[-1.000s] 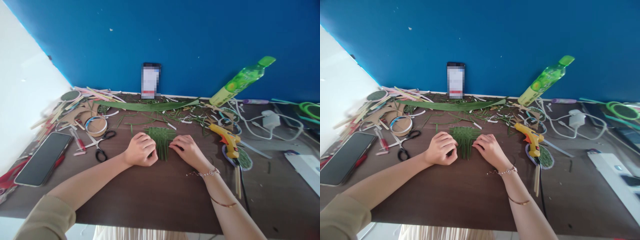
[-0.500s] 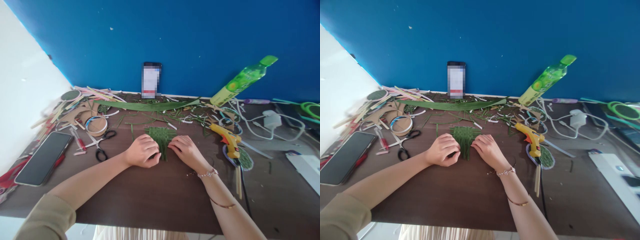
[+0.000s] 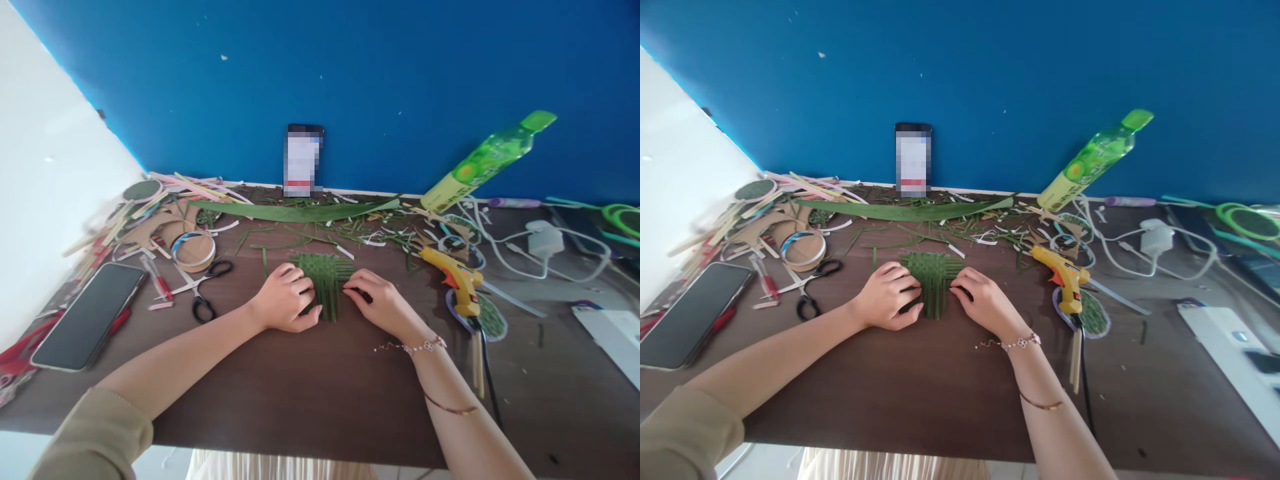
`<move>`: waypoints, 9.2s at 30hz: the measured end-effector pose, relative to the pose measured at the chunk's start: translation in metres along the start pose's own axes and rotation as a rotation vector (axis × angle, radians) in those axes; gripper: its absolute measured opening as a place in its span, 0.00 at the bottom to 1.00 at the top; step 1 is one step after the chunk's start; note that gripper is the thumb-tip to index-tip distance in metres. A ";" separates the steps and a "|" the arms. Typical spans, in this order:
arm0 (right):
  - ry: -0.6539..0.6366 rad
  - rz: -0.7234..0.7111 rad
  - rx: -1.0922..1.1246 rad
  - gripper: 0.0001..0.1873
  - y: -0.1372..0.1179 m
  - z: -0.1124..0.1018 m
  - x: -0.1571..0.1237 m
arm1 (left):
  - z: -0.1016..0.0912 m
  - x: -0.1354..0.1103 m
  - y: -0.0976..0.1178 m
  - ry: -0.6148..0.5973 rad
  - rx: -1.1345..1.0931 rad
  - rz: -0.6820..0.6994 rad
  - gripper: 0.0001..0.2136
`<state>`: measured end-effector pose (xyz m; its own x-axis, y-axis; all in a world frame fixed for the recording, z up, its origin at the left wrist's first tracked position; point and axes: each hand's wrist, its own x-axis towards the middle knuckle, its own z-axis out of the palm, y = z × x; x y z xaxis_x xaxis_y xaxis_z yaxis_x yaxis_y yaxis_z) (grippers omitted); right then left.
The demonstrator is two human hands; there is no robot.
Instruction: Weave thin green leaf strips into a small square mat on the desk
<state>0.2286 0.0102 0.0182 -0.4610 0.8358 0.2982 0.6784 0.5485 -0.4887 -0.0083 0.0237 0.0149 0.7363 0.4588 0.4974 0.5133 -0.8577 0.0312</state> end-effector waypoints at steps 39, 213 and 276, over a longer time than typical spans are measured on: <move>-0.035 -0.092 -0.211 0.10 -0.005 -0.001 0.000 | -0.002 0.001 0.001 0.038 0.033 0.020 0.17; 0.025 -0.047 -0.144 0.09 0.003 0.005 0.000 | -0.018 -0.027 -0.017 -0.084 -0.027 0.084 0.08; 0.012 -0.066 -0.156 0.09 0.006 0.005 -0.001 | -0.012 -0.025 -0.017 -0.058 0.029 -0.119 0.12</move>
<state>0.2301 0.0124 0.0115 -0.5012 0.7978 0.3353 0.7280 0.5982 -0.3350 -0.0409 0.0240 0.0122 0.6934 0.5703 0.4404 0.6104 -0.7897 0.0616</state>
